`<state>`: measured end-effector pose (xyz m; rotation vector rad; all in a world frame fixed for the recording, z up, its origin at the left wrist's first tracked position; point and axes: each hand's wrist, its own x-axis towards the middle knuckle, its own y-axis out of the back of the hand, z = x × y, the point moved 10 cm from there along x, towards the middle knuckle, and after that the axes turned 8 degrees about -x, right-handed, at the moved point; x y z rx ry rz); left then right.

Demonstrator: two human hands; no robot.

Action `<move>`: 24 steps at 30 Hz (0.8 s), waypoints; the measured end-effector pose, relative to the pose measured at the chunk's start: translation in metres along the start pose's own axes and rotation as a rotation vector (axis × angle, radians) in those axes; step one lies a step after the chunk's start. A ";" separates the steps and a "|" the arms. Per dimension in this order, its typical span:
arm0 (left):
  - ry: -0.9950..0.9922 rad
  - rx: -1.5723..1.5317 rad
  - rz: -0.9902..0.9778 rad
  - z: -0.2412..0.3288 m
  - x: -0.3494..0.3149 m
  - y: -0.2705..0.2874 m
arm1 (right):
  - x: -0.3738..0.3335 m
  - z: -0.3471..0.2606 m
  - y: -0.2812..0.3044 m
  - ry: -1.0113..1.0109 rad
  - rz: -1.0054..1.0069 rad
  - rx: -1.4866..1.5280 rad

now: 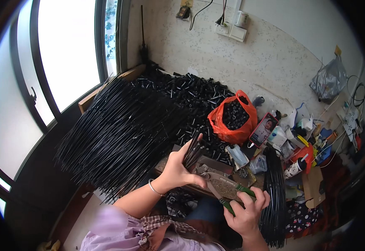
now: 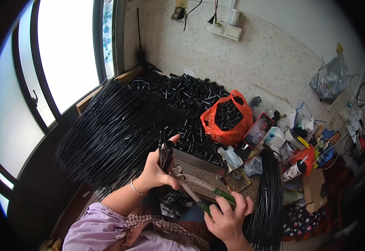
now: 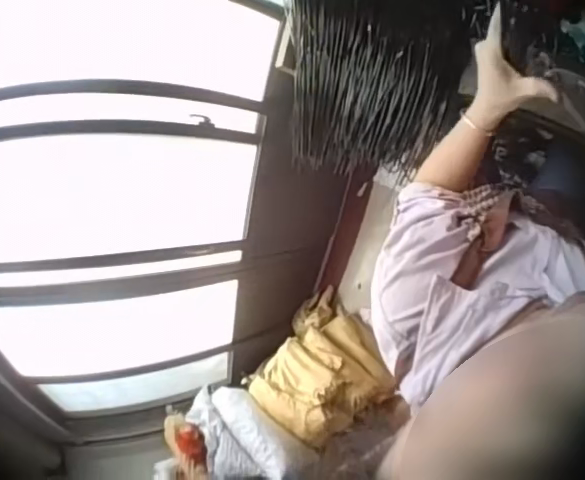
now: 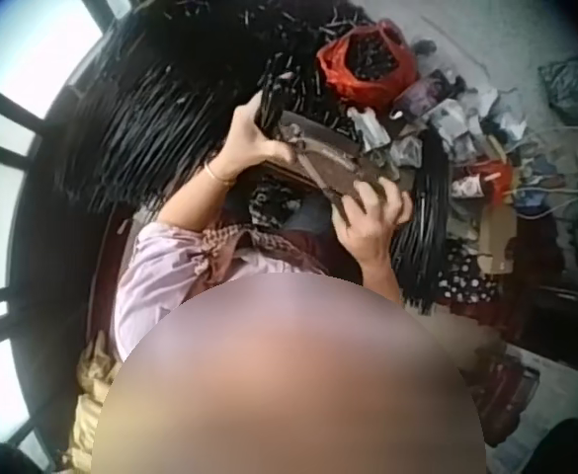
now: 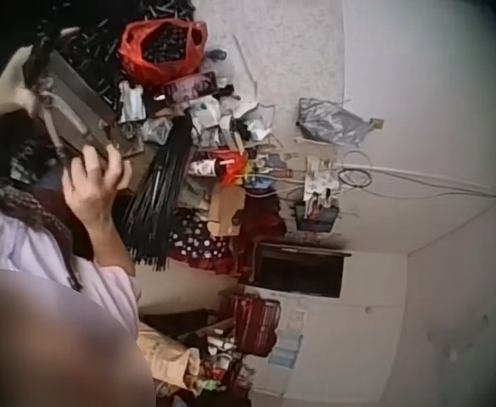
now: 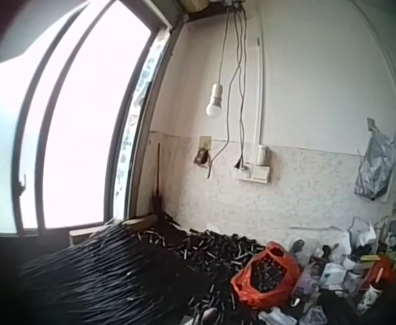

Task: Assemble umbrella ribs by attaching small plastic components to metal rods using pliers and a metal jig.

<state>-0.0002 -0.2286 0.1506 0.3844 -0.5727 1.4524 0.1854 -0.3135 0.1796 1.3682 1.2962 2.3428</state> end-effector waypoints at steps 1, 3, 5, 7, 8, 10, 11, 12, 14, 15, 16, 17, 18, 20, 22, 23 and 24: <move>-0.029 0.098 0.039 0.005 -0.001 0.001 | 0.001 -0.001 0.001 0.016 0.008 -0.075; -0.072 0.082 0.064 0.007 -0.004 0.004 | 0.007 -0.003 0.003 0.065 0.000 -0.122; -0.072 0.082 0.109 0.008 -0.006 0.011 | 0.006 0.007 -0.005 0.070 -0.048 0.326; -0.052 -0.002 0.069 0.017 -0.005 0.010 | 0.001 0.004 -0.013 0.054 -0.045 0.565; -0.040 -0.092 0.018 0.020 -0.003 0.004 | -0.031 0.010 -0.063 -0.320 -0.341 1.276; -0.084 -0.088 -0.014 0.013 -0.002 0.002 | -0.066 -0.015 -0.105 -0.730 -0.658 1.968; -0.125 -0.071 -0.044 0.014 -0.002 -0.001 | -0.066 -0.022 -0.111 -0.692 -0.730 1.955; -0.018 -0.119 0.016 0.005 -0.003 -0.001 | -0.065 -0.030 -0.115 -0.654 -0.797 1.939; -0.021 -0.010 -0.013 0.010 0.000 -0.005 | -0.066 -0.046 -0.119 -0.596 -0.908 1.902; -0.031 0.104 -0.041 0.012 0.001 -0.008 | -0.066 -0.051 -0.119 -0.566 -0.961 1.882; -0.042 0.117 -0.042 0.014 0.000 -0.005 | -0.045 -0.029 -0.116 -0.455 -0.798 1.431; -0.038 0.123 -0.035 0.012 -0.002 -0.003 | -0.019 -0.006 -0.096 -0.406 -0.551 0.994; -0.029 0.105 0.002 0.009 -0.003 0.003 | -0.015 -0.006 -0.094 -0.399 -0.558 1.001; -0.094 -0.010 0.071 0.012 -0.003 0.010 | 0.004 0.003 -0.065 -0.205 -0.323 0.672; -0.034 -0.086 0.039 0.008 -0.004 0.015 | 0.016 -0.001 -0.037 -0.007 -0.086 0.347; 0.023 -0.180 -0.019 0.006 -0.002 0.009 | -0.020 -0.005 -0.085 -0.417 -0.582 0.952; 0.074 -0.326 -0.042 0.012 0.002 0.002 | -0.058 -0.037 -0.113 -0.697 -0.799 1.746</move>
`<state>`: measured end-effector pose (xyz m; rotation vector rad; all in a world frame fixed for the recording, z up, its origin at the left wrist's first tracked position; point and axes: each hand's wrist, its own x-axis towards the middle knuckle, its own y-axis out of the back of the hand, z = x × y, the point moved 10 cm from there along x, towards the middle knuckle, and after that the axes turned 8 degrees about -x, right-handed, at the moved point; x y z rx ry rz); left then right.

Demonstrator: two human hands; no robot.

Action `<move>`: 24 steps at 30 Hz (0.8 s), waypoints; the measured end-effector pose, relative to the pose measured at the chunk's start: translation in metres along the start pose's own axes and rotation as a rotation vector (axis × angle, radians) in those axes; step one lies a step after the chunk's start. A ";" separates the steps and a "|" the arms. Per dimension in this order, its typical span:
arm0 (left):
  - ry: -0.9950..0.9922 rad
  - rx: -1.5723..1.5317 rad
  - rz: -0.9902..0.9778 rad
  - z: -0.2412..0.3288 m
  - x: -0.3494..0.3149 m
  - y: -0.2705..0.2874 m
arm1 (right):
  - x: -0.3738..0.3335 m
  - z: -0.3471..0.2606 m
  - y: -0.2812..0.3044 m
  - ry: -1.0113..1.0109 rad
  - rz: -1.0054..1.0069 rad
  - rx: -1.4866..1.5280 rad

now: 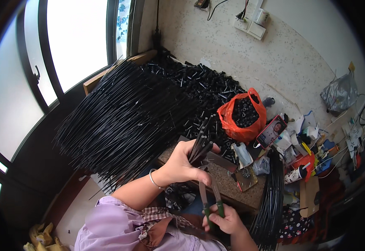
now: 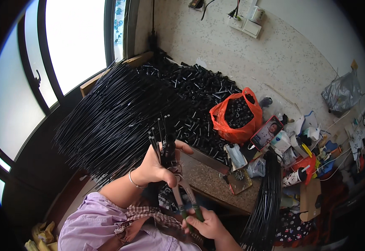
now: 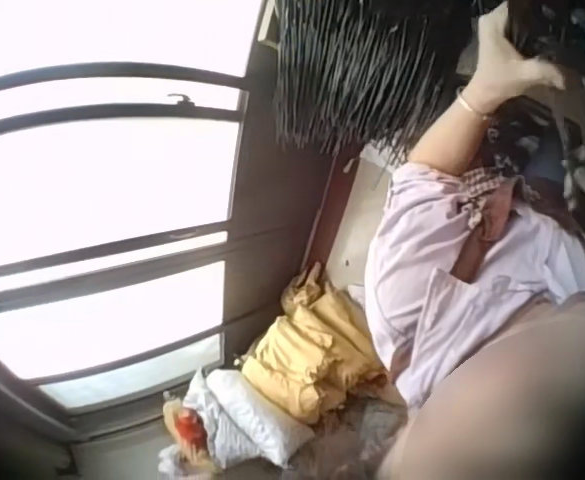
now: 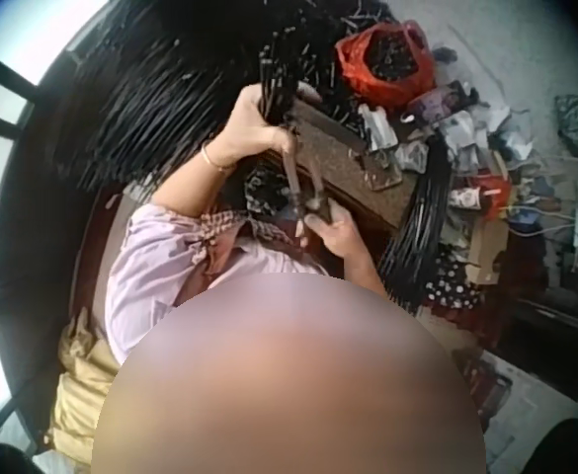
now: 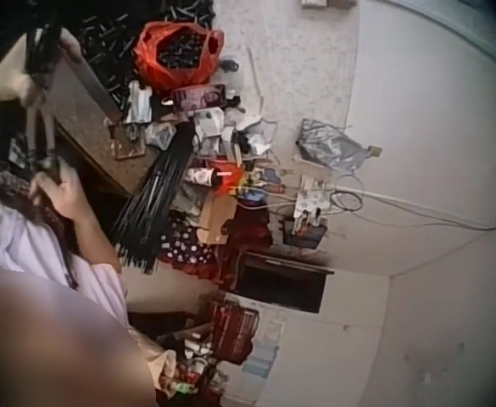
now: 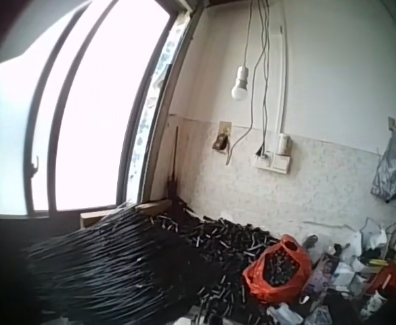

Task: Assemble umbrella ribs by attaching small plastic components to metal rods using pliers and a metal jig.

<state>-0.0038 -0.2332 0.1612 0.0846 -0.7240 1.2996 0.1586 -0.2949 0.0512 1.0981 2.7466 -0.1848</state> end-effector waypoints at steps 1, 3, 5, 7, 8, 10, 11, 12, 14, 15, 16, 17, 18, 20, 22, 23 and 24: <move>-0.003 -0.009 -0.003 0.000 0.002 -0.006 | -0.003 0.017 -0.027 -0.086 -0.318 0.440; -0.015 0.004 -0.125 0.000 0.002 -0.021 | 0.006 0.023 -0.032 -0.007 -0.395 0.362; -0.020 0.088 -0.092 0.003 0.000 -0.014 | 0.022 0.011 -0.006 -0.065 -0.074 -0.275; -0.078 0.281 -0.020 0.015 -0.001 -0.006 | 0.012 -0.040 0.025 0.334 0.392 -0.760; -0.178 0.240 0.030 0.017 -0.002 -0.001 | 0.010 -0.043 0.023 0.332 0.388 -0.759; -0.094 0.139 0.070 0.010 -0.004 0.009 | 0.007 -0.035 0.016 0.163 0.256 -0.531; -0.013 0.037 0.105 0.002 -0.006 0.015 | 0.005 -0.031 0.011 0.079 0.190 -0.417; -0.012 0.084 0.068 0.001 -0.004 0.018 | 0.004 -0.025 0.005 -0.006 0.124 -0.303; -0.039 0.111 0.018 0.004 -0.003 0.012 | 0.003 0.000 -0.019 -0.132 -0.182 0.200; -0.068 0.140 -0.033 0.006 -0.001 0.004 | 0.001 0.003 -0.032 -0.165 -0.362 0.454; -0.102 0.231 -0.066 0.007 0.002 0.000 | 0.007 0.010 -0.037 -0.144 -0.446 0.449; -0.098 0.224 -0.071 0.008 0.003 -0.002 | 0.008 0.012 -0.045 -0.122 -0.529 0.443; -0.070 0.284 -0.077 0.008 0.004 -0.006 | 0.007 0.011 -0.042 -0.120 -0.518 0.446; -0.017 0.369 -0.059 0.004 0.001 0.001 | 0.030 -0.025 0.006 0.136 0.057 -0.541; -0.039 0.356 -0.040 0.006 0.000 0.005 | 0.020 -0.058 0.016 0.353 0.323 -0.792; -0.065 0.345 -0.020 0.009 -0.001 0.008 | 0.019 -0.053 0.013 0.293 0.301 -0.759; -0.056 0.279 0.016 0.005 -0.002 0.014 | 0.017 -0.048 0.009 0.233 0.278 -0.726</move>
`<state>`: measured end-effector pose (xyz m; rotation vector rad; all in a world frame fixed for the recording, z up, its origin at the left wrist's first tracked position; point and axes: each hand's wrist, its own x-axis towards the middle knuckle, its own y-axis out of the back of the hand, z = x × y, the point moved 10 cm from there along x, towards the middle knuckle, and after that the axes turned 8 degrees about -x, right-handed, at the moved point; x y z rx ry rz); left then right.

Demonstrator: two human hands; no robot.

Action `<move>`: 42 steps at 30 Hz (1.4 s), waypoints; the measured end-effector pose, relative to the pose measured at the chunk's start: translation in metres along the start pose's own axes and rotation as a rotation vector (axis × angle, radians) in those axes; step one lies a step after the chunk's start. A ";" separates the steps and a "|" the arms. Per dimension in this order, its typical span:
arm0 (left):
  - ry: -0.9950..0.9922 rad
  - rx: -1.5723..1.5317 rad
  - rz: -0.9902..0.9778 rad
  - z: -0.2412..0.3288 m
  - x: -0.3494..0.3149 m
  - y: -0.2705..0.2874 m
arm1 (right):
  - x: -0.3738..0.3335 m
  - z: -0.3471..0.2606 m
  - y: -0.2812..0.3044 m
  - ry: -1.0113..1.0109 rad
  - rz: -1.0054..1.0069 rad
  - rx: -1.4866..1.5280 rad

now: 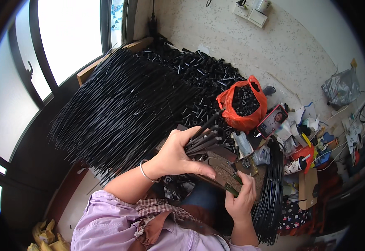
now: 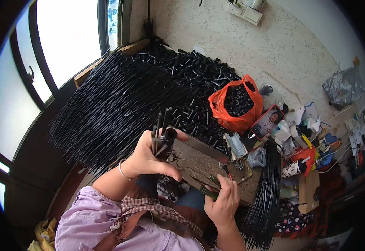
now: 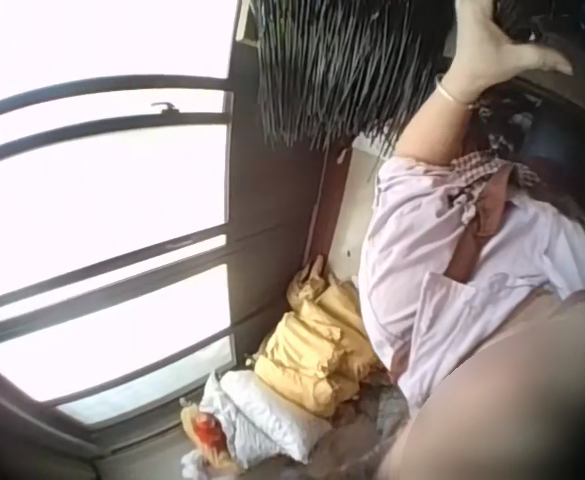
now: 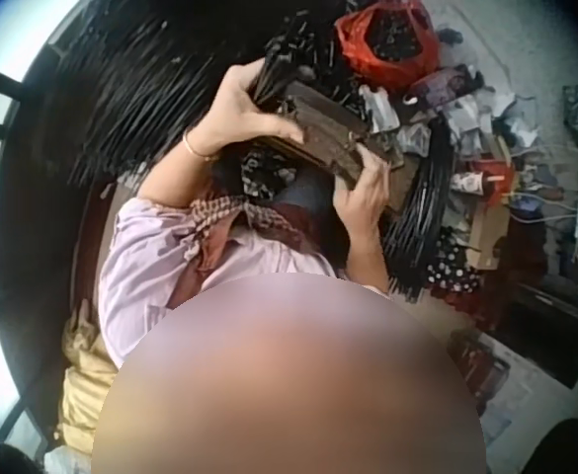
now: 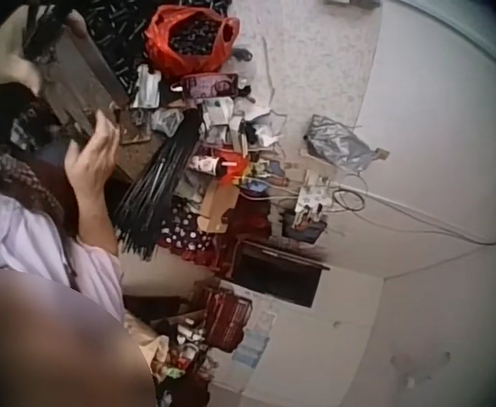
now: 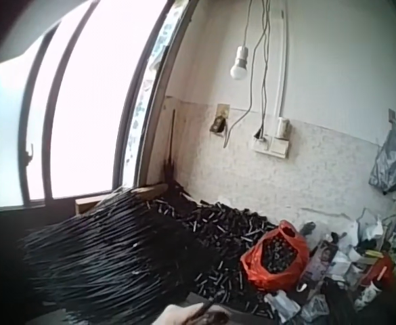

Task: Assemble umbrella ribs by attaching small plastic components to metal rods using pliers and a metal jig.

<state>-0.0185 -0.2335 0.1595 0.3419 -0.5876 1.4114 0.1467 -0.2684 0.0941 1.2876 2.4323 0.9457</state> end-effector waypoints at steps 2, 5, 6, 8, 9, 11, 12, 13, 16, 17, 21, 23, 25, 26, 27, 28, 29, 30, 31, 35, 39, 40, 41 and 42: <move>0.014 -0.081 -0.018 0.003 0.004 -0.003 | -0.008 0.004 -0.011 -0.102 -0.069 0.055; 0.077 -0.211 -0.021 0.006 0.007 -0.013 | -0.025 0.005 -0.063 -0.198 -0.436 0.667; 0.028 -0.142 -0.020 0.011 0.009 -0.015 | -0.024 0.008 -0.060 -0.179 -0.415 0.545; 0.048 -0.099 -0.002 0.017 0.010 -0.015 | -0.017 0.000 -0.053 -0.207 -0.427 0.715; 0.054 -0.097 0.002 0.016 0.009 -0.013 | -0.013 -0.003 -0.049 -0.235 -0.431 0.882; 0.130 -0.118 -0.007 0.010 0.008 -0.012 | -0.009 -0.007 -0.037 -0.155 -0.440 0.877; 0.060 -0.097 0.008 0.015 0.009 -0.010 | -0.011 -0.004 -0.042 -0.174 -0.497 0.850; 0.059 -0.096 0.008 0.014 0.009 -0.010 | -0.014 -0.001 -0.046 -0.192 -0.551 0.822; 0.164 -0.141 0.007 0.000 0.006 -0.013 | -0.018 0.017 -0.066 -0.207 -0.419 0.762; 0.141 -0.042 -0.005 0.000 0.004 -0.014 | -0.019 0.019 -0.071 -0.210 -0.387 0.711; -0.024 -0.070 0.131 0.011 -0.001 -0.013 | -0.006 0.019 -0.053 -0.116 -0.081 0.458; 0.033 -0.105 0.122 0.009 -0.002 -0.011 | -0.001 0.018 -0.036 -0.078 0.038 0.297; 0.017 -0.065 0.158 0.008 -0.005 -0.007 | -0.001 0.009 -0.017 0.030 0.197 -0.022; -0.014 -0.062 0.175 0.006 -0.006 -0.007 | -0.002 0.002 -0.014 0.098 0.227 -0.072; -0.015 -0.060 0.177 0.005 -0.007 -0.008 | -0.003 0.000 -0.015 0.100 0.225 -0.071; 0.016 -0.063 0.205 0.000 -0.011 -0.009 | -0.006 0.004 -0.021 0.031 0.178 -0.004; 0.047 -0.065 0.231 -0.005 -0.015 -0.009 | -0.010 0.010 -0.028 -0.037 0.132 0.064; 0.063 -0.028 0.232 -0.009 -0.018 -0.009 | -0.013 0.013 -0.031 -0.048 0.117 0.084; 0.063 -0.026 0.228 -0.010 -0.020 -0.008 | -0.013 0.012 -0.029 -0.047 0.121 0.086; 0.032 -0.056 0.169 -0.003 -0.016 -0.007 | -0.009 0.016 -0.022 -0.107 -0.056 0.242; 0.059 -0.451 -0.047 -0.007 -0.013 -0.005 | -0.017 0.033 -0.003 -0.195 -0.038 0.870; 0.066 -0.451 -0.058 -0.006 -0.012 -0.004 | -0.014 0.033 0.003 -0.160 -0.049 0.782; 0.074 -0.441 -0.062 -0.009 -0.013 -0.004 | -0.017 0.033 0.012 -0.189 0.090 0.883; 0.058 -0.432 -0.068 -0.012 -0.013 -0.004 | -0.015 0.026 0.018 -0.119 0.127 0.819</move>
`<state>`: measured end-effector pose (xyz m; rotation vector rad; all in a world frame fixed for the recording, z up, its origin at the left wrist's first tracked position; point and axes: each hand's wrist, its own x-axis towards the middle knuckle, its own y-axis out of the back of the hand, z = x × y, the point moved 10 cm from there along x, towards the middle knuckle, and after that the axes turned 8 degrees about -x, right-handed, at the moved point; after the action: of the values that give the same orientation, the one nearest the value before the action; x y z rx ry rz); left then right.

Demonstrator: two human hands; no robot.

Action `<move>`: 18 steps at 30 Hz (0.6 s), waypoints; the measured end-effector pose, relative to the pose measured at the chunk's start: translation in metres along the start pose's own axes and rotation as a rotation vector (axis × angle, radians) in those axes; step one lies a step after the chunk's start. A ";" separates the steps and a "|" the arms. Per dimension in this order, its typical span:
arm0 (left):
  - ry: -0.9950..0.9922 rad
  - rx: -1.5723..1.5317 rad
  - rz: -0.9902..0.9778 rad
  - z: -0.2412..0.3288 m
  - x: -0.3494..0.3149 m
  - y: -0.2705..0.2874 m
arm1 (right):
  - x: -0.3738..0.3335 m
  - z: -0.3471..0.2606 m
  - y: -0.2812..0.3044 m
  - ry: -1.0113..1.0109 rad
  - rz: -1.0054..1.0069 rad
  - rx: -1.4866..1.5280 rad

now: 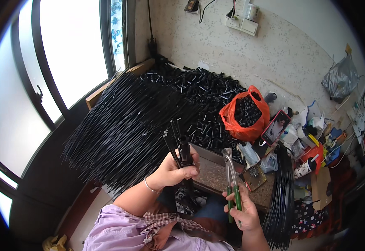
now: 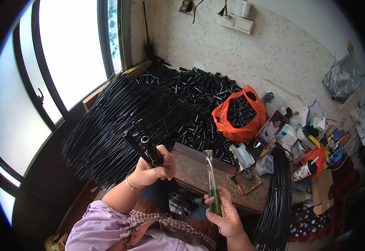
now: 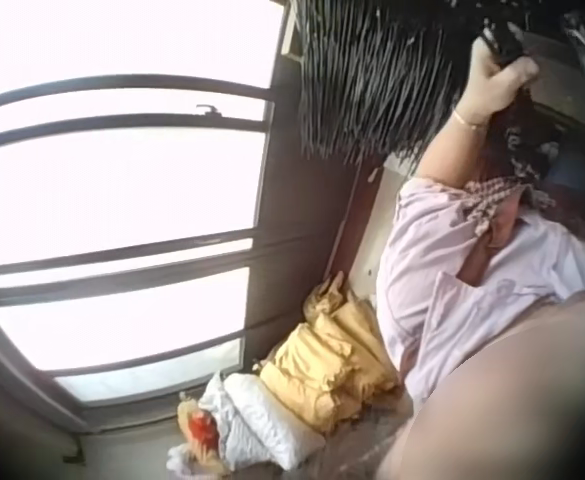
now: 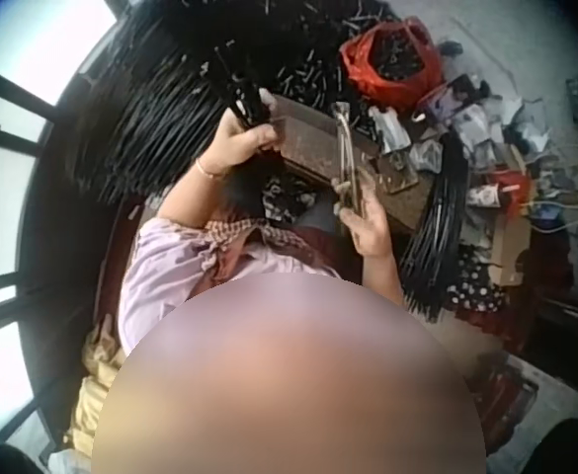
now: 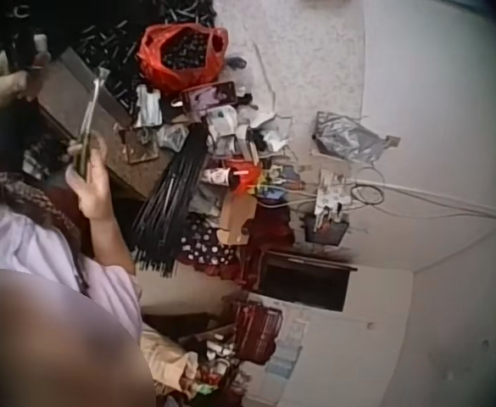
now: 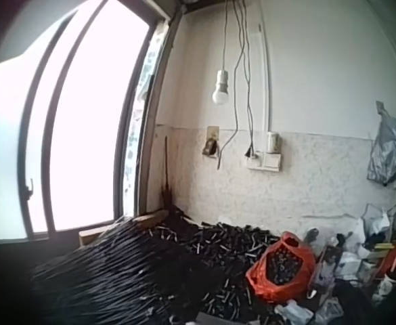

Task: Assemble umbrella ribs by attaching small plastic components to metal rods using pliers and a metal jig.

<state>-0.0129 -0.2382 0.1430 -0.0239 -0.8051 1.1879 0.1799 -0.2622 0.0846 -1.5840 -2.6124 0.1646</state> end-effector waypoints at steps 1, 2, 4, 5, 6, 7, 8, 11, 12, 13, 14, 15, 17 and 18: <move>-0.014 0.009 -0.010 -0.001 0.000 -0.001 | 0.000 -0.010 -0.001 0.081 0.011 -0.059; -0.025 0.030 0.004 -0.002 -0.002 -0.001 | 0.001 -0.014 0.000 0.083 0.016 -0.048; -0.049 0.098 0.038 -0.001 -0.003 0.001 | -0.012 -0.061 -0.027 0.619 -0.017 -1.077; -0.083 0.161 0.077 0.001 -0.004 0.004 | -0.012 -0.066 -0.030 0.616 -0.011 -1.070; -0.060 0.252 0.138 -0.001 -0.006 0.010 | -0.018 -0.076 -0.040 0.711 0.066 -1.293; -0.057 0.254 0.132 -0.002 -0.006 0.009 | -0.023 -0.086 -0.051 0.807 0.149 -1.520; -0.084 0.356 0.173 0.002 -0.008 0.011 | -0.022 -0.090 -0.053 0.791 0.150 -1.533; -0.185 0.516 0.215 0.014 -0.008 0.007 | -0.026 -0.092 -0.054 0.899 0.183 -1.606; -0.257 0.576 0.220 0.021 -0.008 0.003 | -0.026 -0.091 -0.051 0.901 0.184 -1.607; -0.258 0.576 0.220 0.021 -0.010 0.004 | -0.026 -0.087 -0.050 0.890 0.129 -1.529; -0.276 0.588 0.229 0.022 -0.013 0.005 | -0.026 -0.084 -0.049 0.877 0.074 -1.450; -0.295 0.601 0.239 0.024 -0.015 0.005 | -0.028 -0.083 -0.050 0.878 0.071 -1.450; -0.216 0.442 0.247 0.020 -0.015 0.000 | -0.027 -0.082 -0.048 0.791 -0.016 -1.146; -0.137 0.281 0.250 0.012 -0.013 -0.001 | -0.029 -0.076 -0.049 0.774 -0.036 -1.064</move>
<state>-0.0212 -0.2540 0.1448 0.1942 -0.7632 1.5448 0.1599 -0.3063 0.1664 -1.2963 -2.0752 -1.6885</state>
